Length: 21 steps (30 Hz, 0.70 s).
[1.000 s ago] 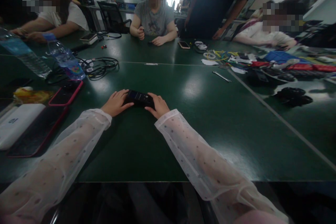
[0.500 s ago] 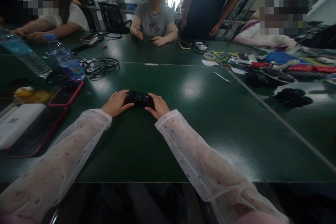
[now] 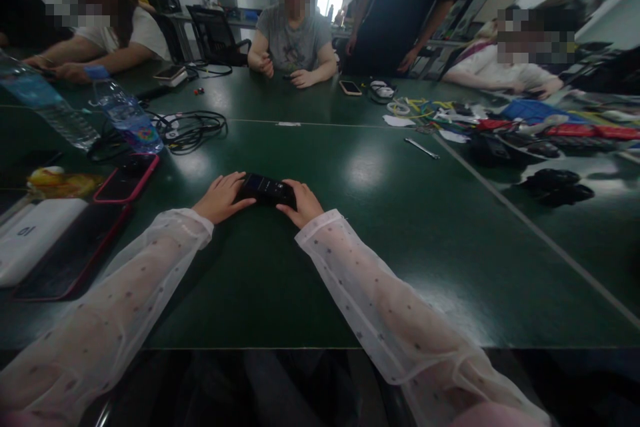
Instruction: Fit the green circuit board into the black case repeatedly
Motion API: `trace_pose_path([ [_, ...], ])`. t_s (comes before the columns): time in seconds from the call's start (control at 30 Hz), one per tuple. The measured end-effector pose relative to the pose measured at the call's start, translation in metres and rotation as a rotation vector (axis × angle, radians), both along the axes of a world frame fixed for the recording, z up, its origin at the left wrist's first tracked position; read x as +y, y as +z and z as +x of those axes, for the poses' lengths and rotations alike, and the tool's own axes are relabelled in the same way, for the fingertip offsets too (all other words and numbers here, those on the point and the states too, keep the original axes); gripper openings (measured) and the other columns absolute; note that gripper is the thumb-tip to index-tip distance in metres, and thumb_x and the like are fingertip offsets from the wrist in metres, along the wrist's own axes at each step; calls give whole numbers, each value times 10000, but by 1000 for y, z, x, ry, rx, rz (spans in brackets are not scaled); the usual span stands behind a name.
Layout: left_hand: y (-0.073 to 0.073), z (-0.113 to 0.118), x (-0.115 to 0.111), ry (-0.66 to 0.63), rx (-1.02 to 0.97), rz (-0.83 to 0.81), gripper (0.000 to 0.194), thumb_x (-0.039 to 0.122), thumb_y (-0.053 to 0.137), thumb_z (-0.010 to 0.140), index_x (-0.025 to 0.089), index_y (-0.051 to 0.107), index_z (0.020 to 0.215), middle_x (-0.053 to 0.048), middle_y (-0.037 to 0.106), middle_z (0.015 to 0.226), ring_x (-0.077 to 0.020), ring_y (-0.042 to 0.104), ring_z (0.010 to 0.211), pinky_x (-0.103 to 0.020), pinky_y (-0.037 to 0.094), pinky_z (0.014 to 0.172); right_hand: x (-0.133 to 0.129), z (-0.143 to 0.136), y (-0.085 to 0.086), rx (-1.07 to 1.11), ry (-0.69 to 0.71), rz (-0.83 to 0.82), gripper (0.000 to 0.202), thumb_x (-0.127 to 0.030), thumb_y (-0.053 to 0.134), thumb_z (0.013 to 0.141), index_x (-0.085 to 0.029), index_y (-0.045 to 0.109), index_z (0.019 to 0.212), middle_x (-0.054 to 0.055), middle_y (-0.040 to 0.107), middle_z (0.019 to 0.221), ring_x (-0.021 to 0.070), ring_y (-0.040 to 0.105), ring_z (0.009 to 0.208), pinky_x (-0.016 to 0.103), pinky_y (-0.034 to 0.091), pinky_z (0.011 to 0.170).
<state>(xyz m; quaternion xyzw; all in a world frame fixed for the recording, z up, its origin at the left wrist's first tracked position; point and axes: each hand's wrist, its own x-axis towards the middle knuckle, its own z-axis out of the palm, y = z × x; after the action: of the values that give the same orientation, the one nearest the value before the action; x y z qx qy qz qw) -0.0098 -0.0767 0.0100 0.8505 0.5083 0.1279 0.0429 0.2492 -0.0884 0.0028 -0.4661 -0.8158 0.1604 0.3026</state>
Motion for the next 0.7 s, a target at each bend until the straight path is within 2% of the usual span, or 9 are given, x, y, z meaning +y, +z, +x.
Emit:
trace_pose_path([
  [0.17,-2,0,0,-1,-14,16,678,662,343,891,170,435,1348,-135,369,1467,-307,285,1375,-515,195,1122,-3,-1,4,144,-17,35,534,-338,598,810,-217,393,1288,132,547,1214,294,551,1124,502,459,948],
  [0.3,-3,0,1,0,-15,26,664,649,360,893,191,405,1372,-125,374,1466,-303,292,1373,-520,204,1119,-5,-1,11,247,-38,27,548,-456,559,833,-222,373,1292,127,551,1212,281,579,1074,464,497,898],
  [0.47,-2,-1,0,-8,1,22,649,629,351,907,176,405,1368,-127,366,1473,-295,275,1383,-512,195,1125,7,12,12,310,-211,118,589,-556,507,837,-224,353,1298,131,526,1229,268,578,1060,436,513,880],
  [0.57,-2,-1,1,-10,5,16,648,631,336,910,176,406,1367,-126,365,1475,-295,275,1382,-515,201,1123,19,26,3,257,-286,138,598,-527,536,818,-204,364,1290,150,525,1230,288,568,1064,460,519,851],
  [0.7,-3,-2,1,-20,8,21,670,643,310,911,165,400,1372,-136,365,1473,-299,285,1377,-522,210,1117,31,37,-11,129,-339,100,553,-412,582,787,-152,421,1248,169,576,1135,320,572,1023,524,495,862],
])
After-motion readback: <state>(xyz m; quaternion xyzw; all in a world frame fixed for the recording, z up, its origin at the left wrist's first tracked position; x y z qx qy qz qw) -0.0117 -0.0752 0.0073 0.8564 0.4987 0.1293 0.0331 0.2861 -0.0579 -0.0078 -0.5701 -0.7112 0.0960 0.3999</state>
